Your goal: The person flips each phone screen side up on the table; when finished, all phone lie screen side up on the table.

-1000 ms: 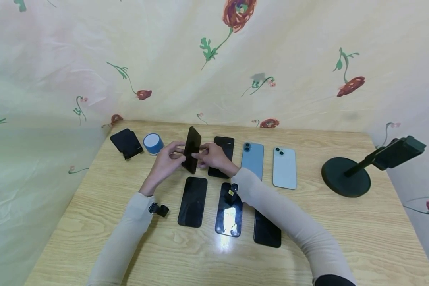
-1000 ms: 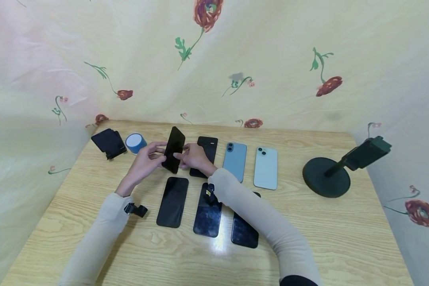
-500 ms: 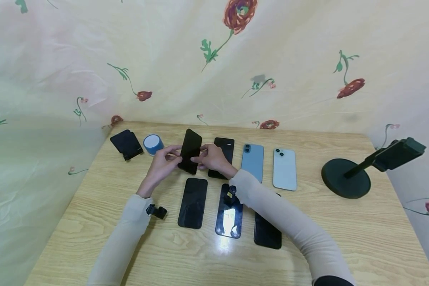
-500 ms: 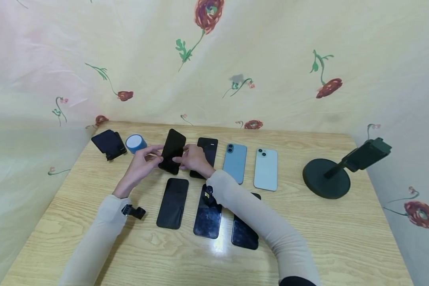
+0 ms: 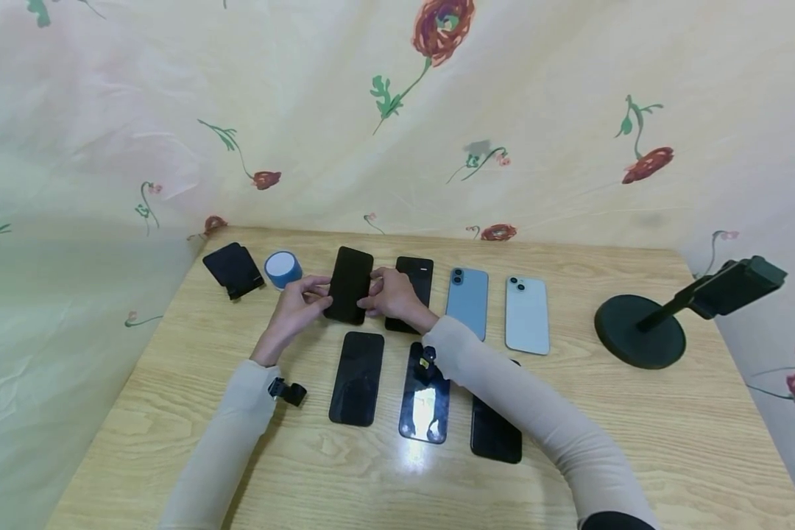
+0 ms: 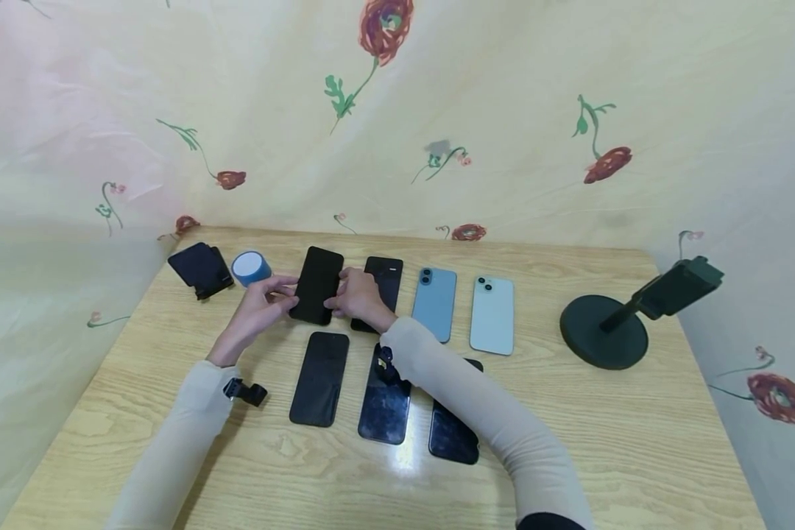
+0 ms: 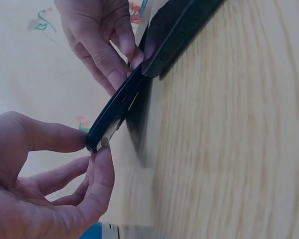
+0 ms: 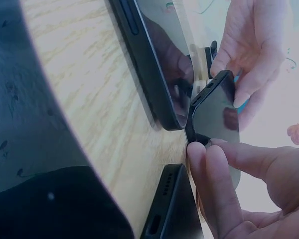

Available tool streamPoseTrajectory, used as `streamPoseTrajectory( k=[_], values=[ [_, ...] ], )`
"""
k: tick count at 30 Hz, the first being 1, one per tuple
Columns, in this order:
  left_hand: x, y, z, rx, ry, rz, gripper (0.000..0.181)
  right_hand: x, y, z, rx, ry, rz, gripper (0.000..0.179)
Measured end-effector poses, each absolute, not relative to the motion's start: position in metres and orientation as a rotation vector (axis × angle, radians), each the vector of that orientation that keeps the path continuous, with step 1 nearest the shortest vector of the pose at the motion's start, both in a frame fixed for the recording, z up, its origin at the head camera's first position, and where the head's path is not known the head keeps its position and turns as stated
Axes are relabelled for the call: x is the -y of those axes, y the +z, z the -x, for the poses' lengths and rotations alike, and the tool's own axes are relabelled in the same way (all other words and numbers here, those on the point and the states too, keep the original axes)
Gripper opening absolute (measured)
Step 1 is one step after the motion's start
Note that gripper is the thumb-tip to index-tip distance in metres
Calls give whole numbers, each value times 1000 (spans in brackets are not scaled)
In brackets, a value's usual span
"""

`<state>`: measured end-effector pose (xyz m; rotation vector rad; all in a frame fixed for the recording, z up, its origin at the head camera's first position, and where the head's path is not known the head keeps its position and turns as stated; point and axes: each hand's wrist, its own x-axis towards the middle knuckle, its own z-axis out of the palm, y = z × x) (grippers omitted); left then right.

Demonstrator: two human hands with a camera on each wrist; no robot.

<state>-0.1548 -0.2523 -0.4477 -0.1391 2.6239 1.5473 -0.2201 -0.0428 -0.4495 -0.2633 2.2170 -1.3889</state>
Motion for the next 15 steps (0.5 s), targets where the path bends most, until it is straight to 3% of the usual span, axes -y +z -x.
streamPoseTrajectory(
  k=[15],
  values=[
    [249, -452, 159, -2617, 1485, 232, 45, 44, -447, 217, -2238, -1373, 247, 74]
  ],
)
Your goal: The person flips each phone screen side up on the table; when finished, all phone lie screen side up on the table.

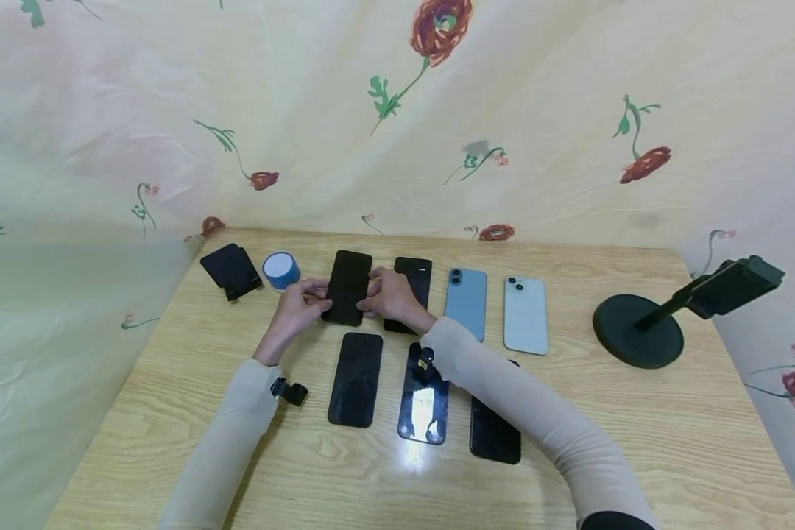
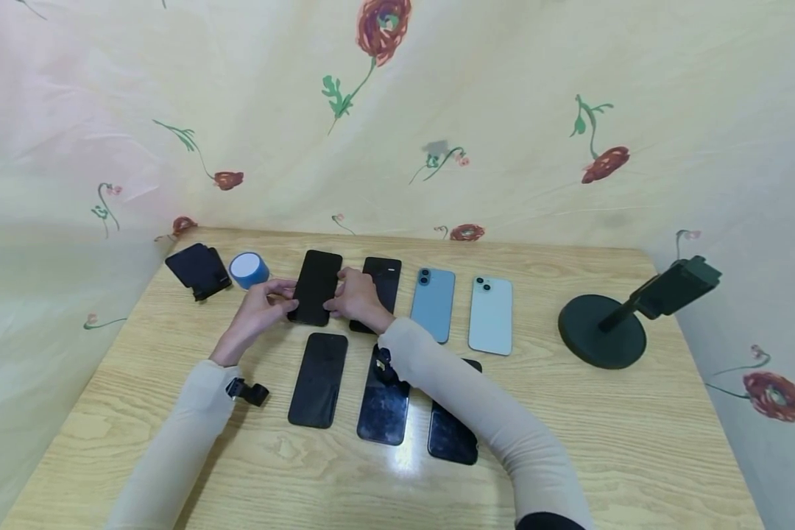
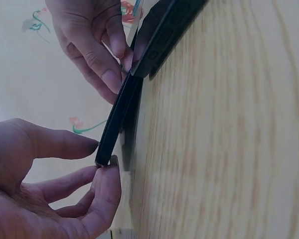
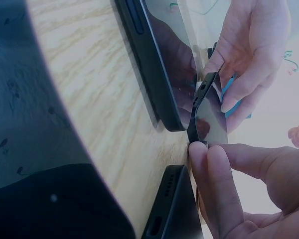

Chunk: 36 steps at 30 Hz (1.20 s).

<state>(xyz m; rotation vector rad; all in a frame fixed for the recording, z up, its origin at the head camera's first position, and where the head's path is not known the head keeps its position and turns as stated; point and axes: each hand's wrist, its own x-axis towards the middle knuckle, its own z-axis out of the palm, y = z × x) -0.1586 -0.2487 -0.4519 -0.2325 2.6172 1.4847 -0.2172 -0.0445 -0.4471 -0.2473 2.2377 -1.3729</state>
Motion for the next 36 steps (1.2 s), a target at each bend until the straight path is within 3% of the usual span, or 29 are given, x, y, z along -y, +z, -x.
streamPoseTrajectory(
  k=[18, 36],
  values=[
    [242, -449, 164, -2610, 1370, 326, 44, 43, -447, 218, -2188, -1405, 243, 77],
    [229, -447, 157, -2804, 1236, 224, 61, 24, -437, 216, -2224, -1326, 324, 79]
  ],
)
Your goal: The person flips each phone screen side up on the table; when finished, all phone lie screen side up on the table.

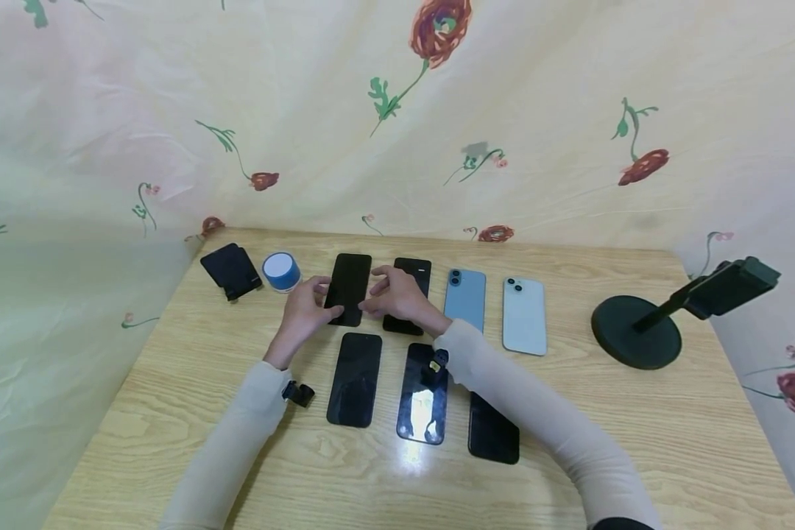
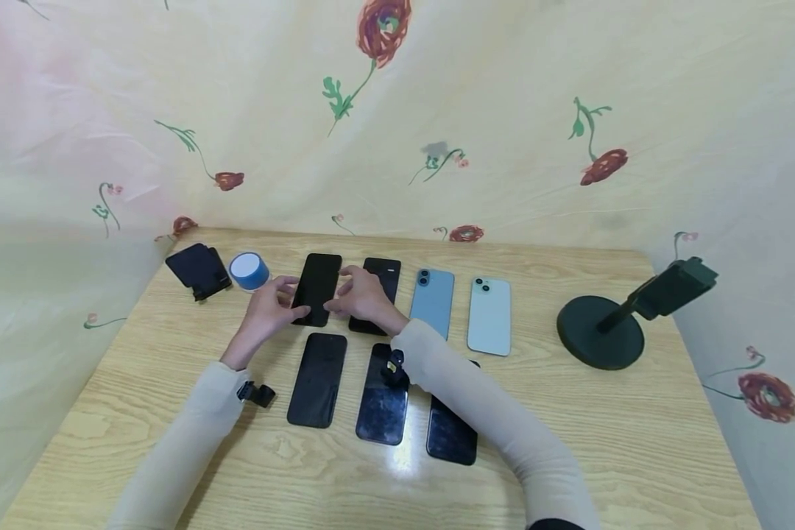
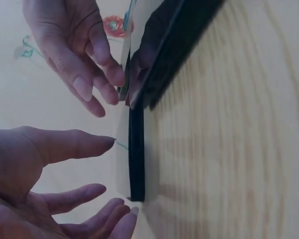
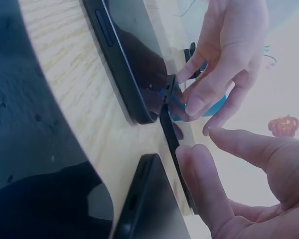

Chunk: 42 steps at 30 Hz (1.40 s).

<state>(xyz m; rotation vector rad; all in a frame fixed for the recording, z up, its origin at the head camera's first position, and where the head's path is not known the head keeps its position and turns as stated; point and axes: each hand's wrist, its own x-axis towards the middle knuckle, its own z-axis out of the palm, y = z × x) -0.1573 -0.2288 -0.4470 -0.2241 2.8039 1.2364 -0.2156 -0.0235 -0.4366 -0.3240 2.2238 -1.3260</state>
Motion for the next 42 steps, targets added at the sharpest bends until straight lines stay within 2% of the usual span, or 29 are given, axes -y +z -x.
streamPoseTrajectory(
  k=[20, 30, 42],
  values=[
    [186, -435, 152, -2884, 1250, 21, 62, -10, -425, 220, -2336, -1325, 379, 74],
    [160, -431, 153, -2868, 1149, -45, 64, -32, -428, 227, -2400, -1320, 382, 67],
    [133, -436, 156, -2819, 1046, -77, 58, -53, -437, 237, -2472, -1271, 337, 63]
  ],
)
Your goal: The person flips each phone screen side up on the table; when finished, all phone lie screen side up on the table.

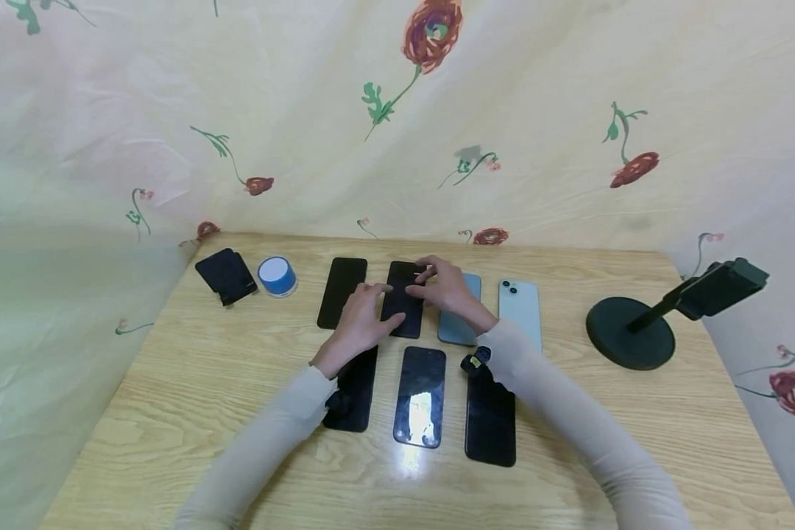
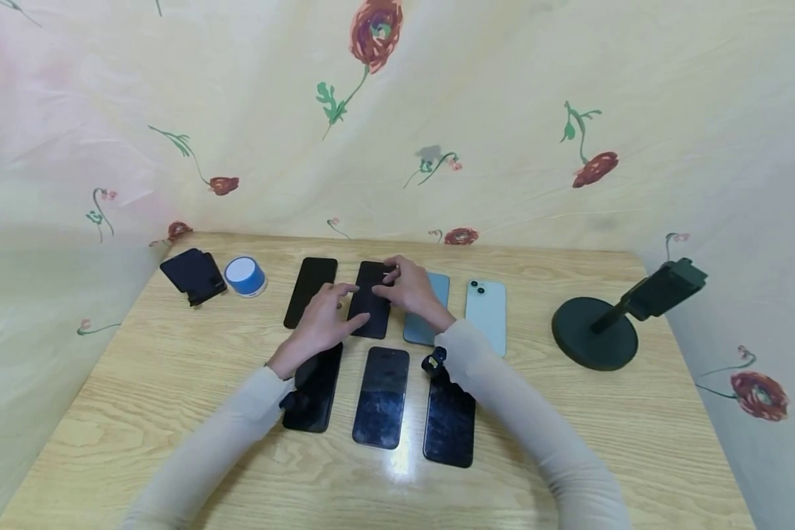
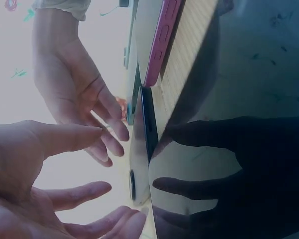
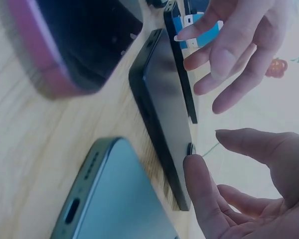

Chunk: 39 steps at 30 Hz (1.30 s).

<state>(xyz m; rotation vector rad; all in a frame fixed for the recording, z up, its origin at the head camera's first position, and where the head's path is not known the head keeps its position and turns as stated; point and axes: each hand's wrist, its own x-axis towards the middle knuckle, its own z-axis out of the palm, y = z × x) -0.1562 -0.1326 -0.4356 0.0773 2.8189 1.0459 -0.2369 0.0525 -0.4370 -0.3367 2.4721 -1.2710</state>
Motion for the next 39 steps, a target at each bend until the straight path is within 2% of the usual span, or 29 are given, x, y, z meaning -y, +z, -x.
streamPoseTrajectory(
  k=[16, 29, 39],
  values=[
    [109, -435, 164, -2811, 865, -99, 65, -60, -432, 244, -2472, -1188, 232, 62],
    [95, -436, 168, -2808, 557, -123, 75, -60, -436, 248, -2523, -1094, 262, 59],
    [87, -435, 172, -2809, 515, -90, 79, -57, -438, 256, -2539, -1028, 232, 58]
  ],
)
